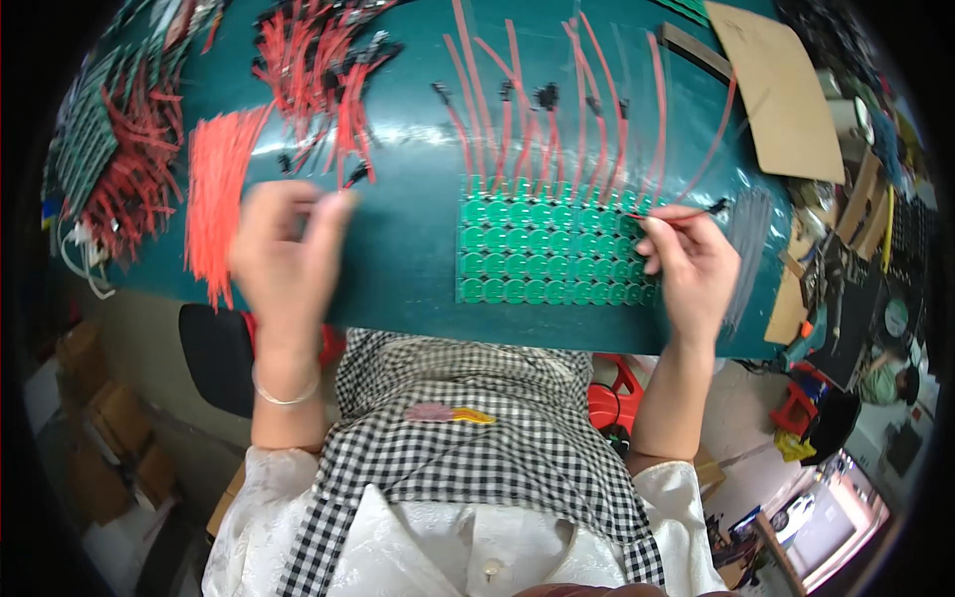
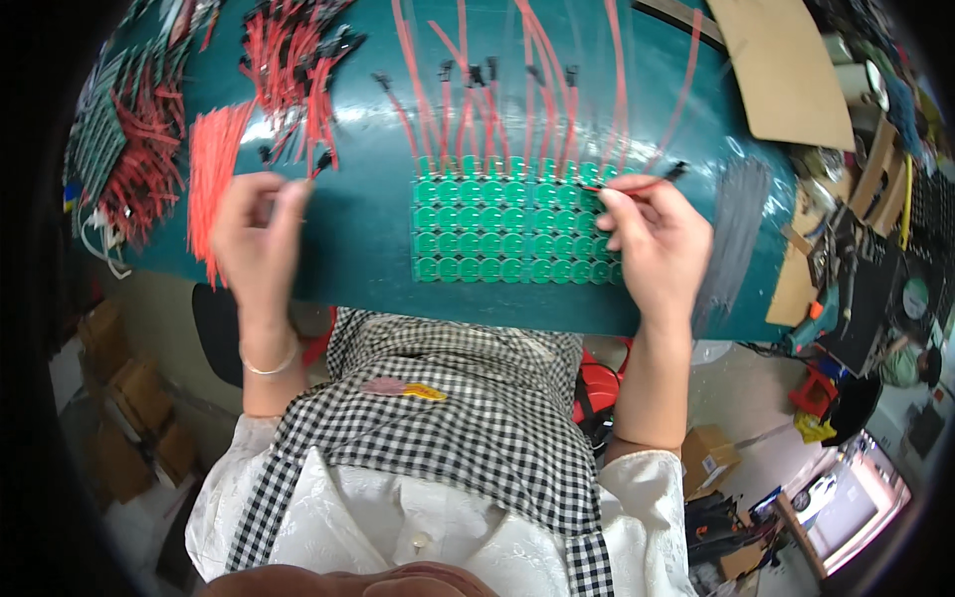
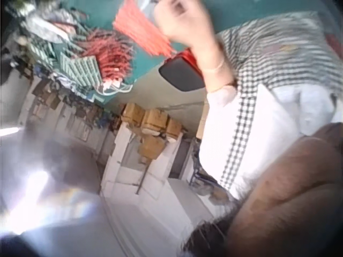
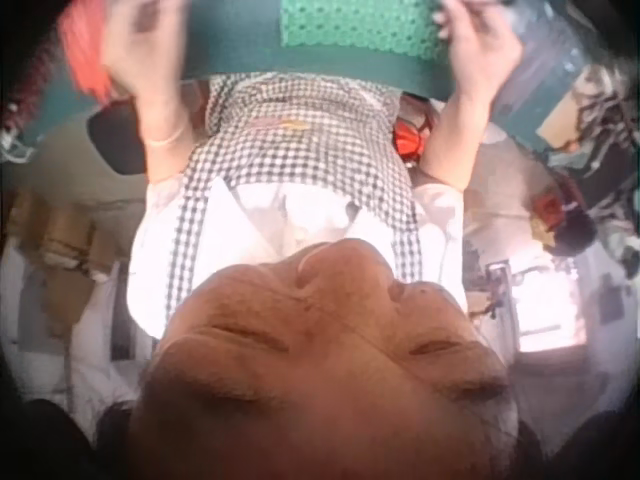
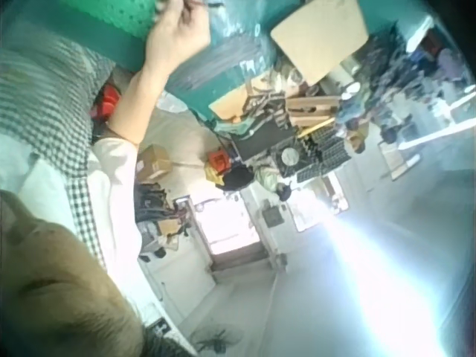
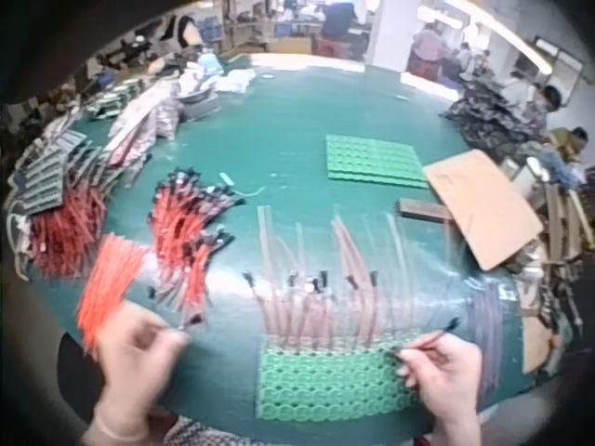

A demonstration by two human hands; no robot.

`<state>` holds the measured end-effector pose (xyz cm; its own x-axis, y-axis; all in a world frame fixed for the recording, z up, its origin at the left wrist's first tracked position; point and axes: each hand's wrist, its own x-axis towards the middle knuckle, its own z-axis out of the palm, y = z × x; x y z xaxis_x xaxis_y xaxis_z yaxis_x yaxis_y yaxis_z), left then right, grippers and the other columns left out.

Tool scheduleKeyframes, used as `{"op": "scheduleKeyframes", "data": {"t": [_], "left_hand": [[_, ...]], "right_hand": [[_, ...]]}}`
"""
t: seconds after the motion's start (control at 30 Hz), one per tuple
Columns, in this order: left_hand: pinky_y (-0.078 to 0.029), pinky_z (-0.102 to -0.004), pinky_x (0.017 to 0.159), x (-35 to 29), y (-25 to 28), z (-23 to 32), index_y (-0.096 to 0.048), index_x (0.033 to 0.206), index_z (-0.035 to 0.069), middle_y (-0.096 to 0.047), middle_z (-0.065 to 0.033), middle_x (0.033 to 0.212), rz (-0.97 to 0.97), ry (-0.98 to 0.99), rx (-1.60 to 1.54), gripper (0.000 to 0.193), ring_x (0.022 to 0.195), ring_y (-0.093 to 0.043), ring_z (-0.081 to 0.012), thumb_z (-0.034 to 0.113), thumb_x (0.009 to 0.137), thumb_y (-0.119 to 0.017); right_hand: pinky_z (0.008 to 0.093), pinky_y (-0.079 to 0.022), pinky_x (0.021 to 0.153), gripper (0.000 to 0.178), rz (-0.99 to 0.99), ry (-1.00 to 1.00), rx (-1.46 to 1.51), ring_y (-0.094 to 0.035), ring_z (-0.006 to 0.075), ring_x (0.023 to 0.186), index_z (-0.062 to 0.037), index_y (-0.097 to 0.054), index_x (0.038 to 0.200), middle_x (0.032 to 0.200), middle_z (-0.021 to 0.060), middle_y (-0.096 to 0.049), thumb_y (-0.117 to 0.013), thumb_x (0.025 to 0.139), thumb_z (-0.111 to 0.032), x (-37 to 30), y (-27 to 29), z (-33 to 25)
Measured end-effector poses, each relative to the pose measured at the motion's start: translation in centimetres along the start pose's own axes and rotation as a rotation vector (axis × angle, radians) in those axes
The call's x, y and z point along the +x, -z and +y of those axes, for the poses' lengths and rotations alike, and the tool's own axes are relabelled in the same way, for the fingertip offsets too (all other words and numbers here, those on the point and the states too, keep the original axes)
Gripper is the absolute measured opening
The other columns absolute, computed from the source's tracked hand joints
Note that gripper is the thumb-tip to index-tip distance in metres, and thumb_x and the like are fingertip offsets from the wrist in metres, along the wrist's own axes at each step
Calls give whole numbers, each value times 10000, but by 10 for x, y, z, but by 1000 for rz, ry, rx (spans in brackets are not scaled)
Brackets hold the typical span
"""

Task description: Insert red and black electrical lead wires into designated connection holes on a grid of green PCB circuit modules.

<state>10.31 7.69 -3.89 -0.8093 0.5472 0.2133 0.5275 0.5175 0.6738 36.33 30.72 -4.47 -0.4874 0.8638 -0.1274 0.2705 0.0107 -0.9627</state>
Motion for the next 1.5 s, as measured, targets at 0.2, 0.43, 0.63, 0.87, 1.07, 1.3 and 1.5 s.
{"op": "scheduleKeyframes", "data": {"t": [0.2, 0.43, 0.63, 0.87, 1.07, 1.3, 1.5], "left_hand": [[-490, -350, 712, 6, 14, -41, -649, 888, 5, -627, -82, 865, 1, -78, 334, 336, 781, -605, -240, 192, 752, -892], [-435, -287, 638, -3, 5, -34, -642, 891, -4, -596, -58, 817, -130, -24, 151, 180, 719, -537, -167, 45, 828, -804], [-430, -307, 604, -5, 7, -33, -618, 870, -8, -573, -61, 778, -172, -128, 178, 132, 670, -537, -158, 9, 871, -749], [-448, -231, 677, -9, 18, -29, -578, 945, 0, -588, -24, 802, -271, 131, -7, 88, 735, -563, -79, 38, 991, -642], [-470, -210, 757, -9, 13, -22, -580, 1091, -18, -652, -40, 907, -235, 114, -355, 88, 817, -599, -80, 38, 1026, -601], [-438, -182, 663, -17, 1, -10, -614, 1121, -16, -707, -71, 1003, -217, 106, -596, 120, 849, -618, -62, 37, 1013, -621], [-521, -242, 769, -23, -7, -4, -621, 1085, -31, -688, -94, 1056, -315, 20, -615, 110, 913, -671, -134, 16, 989, -647]], "right_hand": [[236, -509, 542, 70, 80, 136, -276, -653, 92, 614, 60, -686, 922, 819, 79, -694, -717, 909, -2, 5, -8, 9], [197, -432, 481, 74, 76, 109, -205, -590, 46, 586, 31, -675, 983, 772, 37, -668, -684, 952, -36, 5, -6, 16], [235, -490, 527, 84, 102, 105, -238, -632, 87, 594, 54, -677, 927, 805, 74, -682, -713, 921, -22, 6, -9, 12], [231, -482, 520, 76, 108, 85, -149, -618, 73, 585, 42, -685, 923, 790, 65, -677, -718, 922, -27, 5, -10, 15], [238, -473, 512, 87, 142, 153, -261, -611, 77, 564, 23, -686, 901, 739, 56, -666, -735, 912, -48, 6, -13, 15], [287, -462, 504, 95, 126, 254, -409, -607, 131, 540, 10, -671, 875, 704, 93, -643, -742, 896, -51, 7, -11, 14], [290, -474, 519, 98, 104, 227, -422, -614, 144, 546, 17, -661, 878, 711, 97, -644, -738, 894, -43, 7, -10, 8]]}}
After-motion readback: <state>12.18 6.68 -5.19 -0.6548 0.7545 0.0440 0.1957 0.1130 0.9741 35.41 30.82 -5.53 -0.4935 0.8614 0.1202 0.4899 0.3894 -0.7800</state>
